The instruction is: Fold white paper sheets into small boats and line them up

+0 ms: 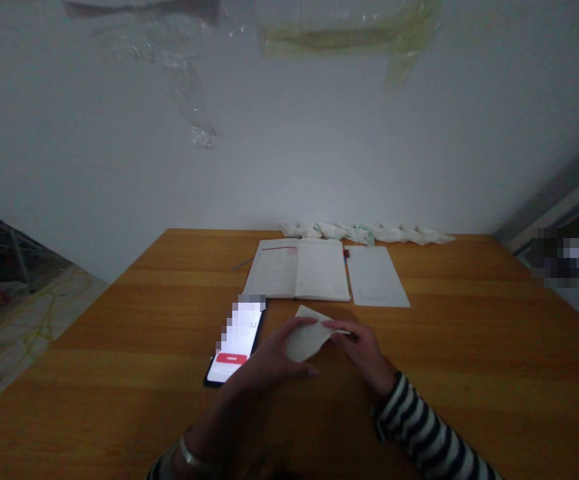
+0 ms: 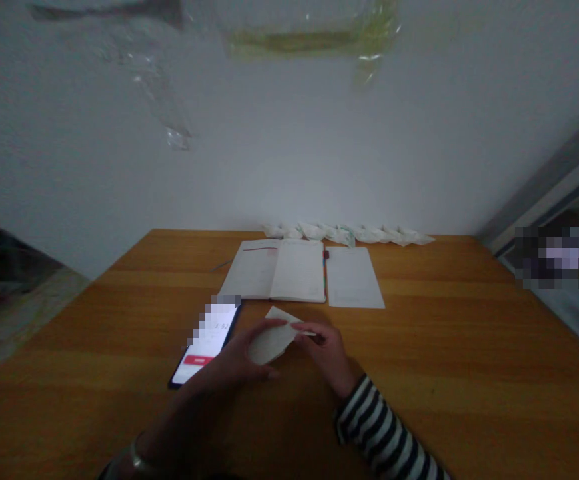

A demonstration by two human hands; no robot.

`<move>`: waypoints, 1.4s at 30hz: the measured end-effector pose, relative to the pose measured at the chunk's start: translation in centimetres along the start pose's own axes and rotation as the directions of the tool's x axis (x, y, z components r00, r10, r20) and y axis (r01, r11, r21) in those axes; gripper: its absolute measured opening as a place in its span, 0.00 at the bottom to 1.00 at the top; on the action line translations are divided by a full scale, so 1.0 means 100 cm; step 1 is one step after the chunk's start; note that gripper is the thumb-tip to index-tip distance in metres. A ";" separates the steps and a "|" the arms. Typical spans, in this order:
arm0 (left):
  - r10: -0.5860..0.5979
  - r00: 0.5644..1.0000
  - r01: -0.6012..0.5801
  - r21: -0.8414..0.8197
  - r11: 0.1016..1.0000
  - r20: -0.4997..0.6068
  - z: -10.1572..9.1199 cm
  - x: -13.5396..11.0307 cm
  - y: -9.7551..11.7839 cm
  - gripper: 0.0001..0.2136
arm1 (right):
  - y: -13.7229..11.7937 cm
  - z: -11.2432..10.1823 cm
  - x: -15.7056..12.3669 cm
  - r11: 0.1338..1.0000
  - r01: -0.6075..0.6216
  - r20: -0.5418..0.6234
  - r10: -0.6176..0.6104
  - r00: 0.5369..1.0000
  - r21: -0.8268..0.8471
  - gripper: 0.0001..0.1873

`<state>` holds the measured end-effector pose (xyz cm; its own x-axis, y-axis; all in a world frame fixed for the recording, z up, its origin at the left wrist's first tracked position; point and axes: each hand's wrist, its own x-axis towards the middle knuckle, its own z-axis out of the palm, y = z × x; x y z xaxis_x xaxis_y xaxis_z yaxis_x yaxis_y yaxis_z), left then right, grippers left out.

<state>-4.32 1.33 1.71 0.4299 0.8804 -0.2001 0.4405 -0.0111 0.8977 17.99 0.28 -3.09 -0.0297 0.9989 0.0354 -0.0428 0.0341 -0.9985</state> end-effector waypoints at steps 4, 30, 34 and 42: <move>0.004 1.000 -0.004 -0.017 1.000 -0.010 0.000 0.001 0.001 0.33 | -0.004 0.000 0.000 1.000 0.003 0.002 -0.003 1.000 0.003 0.20; -0.044 0.994 0.077 -0.348 0.934 0.101 -0.007 -0.004 0.012 0.25 | -0.007 -0.004 0.001 0.982 -0.151 -0.074 0.160 0.984 0.117 0.19; -0.135 0.991 0.125 -0.388 0.913 0.001 0.002 0.004 0.003 0.27 | -0.009 -0.003 0.002 0.969 -0.210 -0.054 0.218 0.974 0.132 0.22; -0.126 0.987 0.052 -0.537 0.842 -0.103 0.008 0.012 -0.006 0.40 | -0.008 0.003 0.003 0.980 -0.130 -0.123 0.150 0.981 0.153 0.21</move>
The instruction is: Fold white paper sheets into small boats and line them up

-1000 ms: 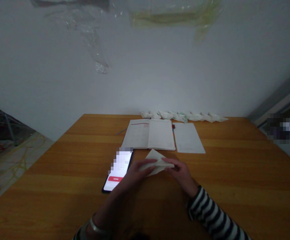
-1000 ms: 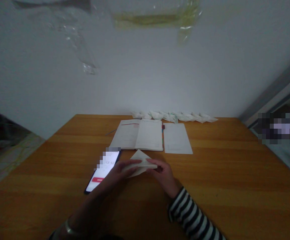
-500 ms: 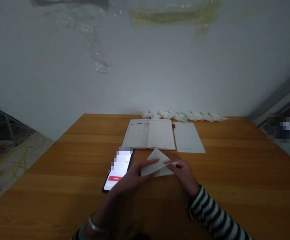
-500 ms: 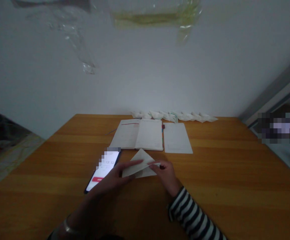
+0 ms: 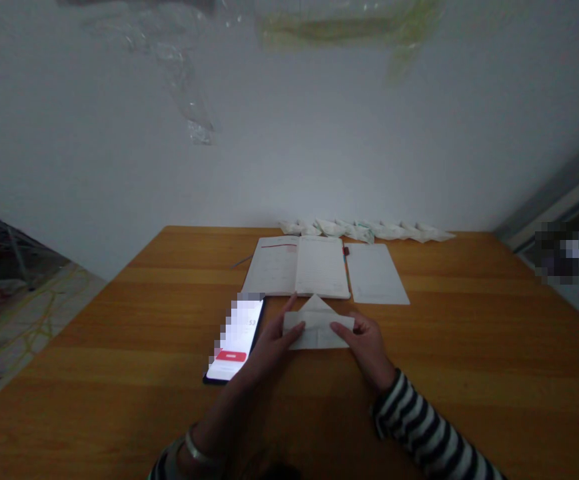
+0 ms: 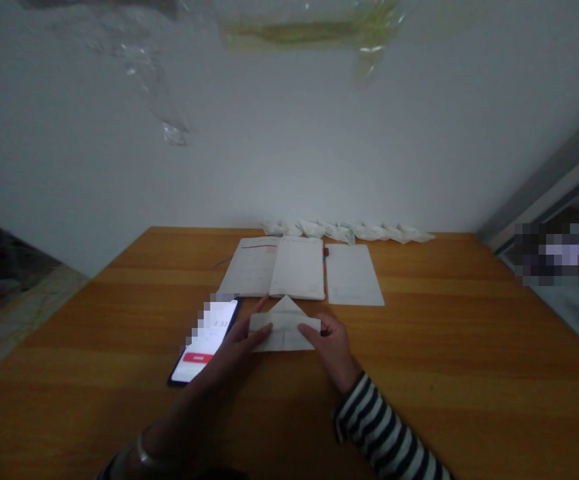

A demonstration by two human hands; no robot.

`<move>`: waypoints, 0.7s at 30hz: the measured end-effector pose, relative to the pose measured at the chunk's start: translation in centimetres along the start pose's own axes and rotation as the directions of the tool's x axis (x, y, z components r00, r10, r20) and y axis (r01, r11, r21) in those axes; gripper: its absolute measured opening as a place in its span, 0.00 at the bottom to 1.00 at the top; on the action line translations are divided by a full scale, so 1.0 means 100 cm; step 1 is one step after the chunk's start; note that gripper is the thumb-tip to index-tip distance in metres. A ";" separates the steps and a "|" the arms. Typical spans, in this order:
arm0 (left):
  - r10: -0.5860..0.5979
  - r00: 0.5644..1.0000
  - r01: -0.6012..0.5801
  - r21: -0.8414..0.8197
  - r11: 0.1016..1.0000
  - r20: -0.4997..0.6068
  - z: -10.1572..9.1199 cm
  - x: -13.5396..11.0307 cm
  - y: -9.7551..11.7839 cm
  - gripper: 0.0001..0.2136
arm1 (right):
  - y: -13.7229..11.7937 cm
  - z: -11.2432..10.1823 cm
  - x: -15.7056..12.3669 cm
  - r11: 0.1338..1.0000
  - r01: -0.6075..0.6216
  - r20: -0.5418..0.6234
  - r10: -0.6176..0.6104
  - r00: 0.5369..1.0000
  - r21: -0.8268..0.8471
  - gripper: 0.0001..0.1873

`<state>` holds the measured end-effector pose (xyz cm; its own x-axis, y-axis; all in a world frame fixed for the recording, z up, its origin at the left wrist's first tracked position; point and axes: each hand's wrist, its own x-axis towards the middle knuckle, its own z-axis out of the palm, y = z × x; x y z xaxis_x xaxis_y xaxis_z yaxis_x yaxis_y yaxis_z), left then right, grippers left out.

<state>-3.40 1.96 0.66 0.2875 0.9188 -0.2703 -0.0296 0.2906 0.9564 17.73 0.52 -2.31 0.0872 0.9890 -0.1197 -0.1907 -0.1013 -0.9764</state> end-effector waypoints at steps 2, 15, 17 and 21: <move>-0.006 1.000 0.007 0.043 0.999 -0.022 0.001 0.000 0.001 0.37 | 0.000 0.002 -0.001 0.999 0.025 -0.007 -0.025 1.000 0.041 0.20; -0.095 0.978 0.130 0.185 0.974 -0.185 0.025 -0.006 -0.012 0.20 | 0.010 0.005 0.000 0.958 0.048 0.022 -0.043 0.999 -0.283 0.18; -0.142 0.983 0.158 0.132 0.979 -0.119 0.023 -0.008 -0.008 0.20 | 0.010 0.004 0.000 0.964 0.017 0.034 -0.008 0.999 -0.265 0.19; -0.261 0.963 0.264 -0.046 0.963 0.066 0.010 -0.007 0.000 0.22 | 0.004 -0.003 -0.001 0.987 -0.041 0.174 0.068 0.982 -0.154 0.23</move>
<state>-2.65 1.07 1.00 0.3475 0.7917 -0.5025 0.0034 0.5348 0.8450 17.97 0.37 -2.79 -0.0972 0.9835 -0.1525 -0.0413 -0.1571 -0.9867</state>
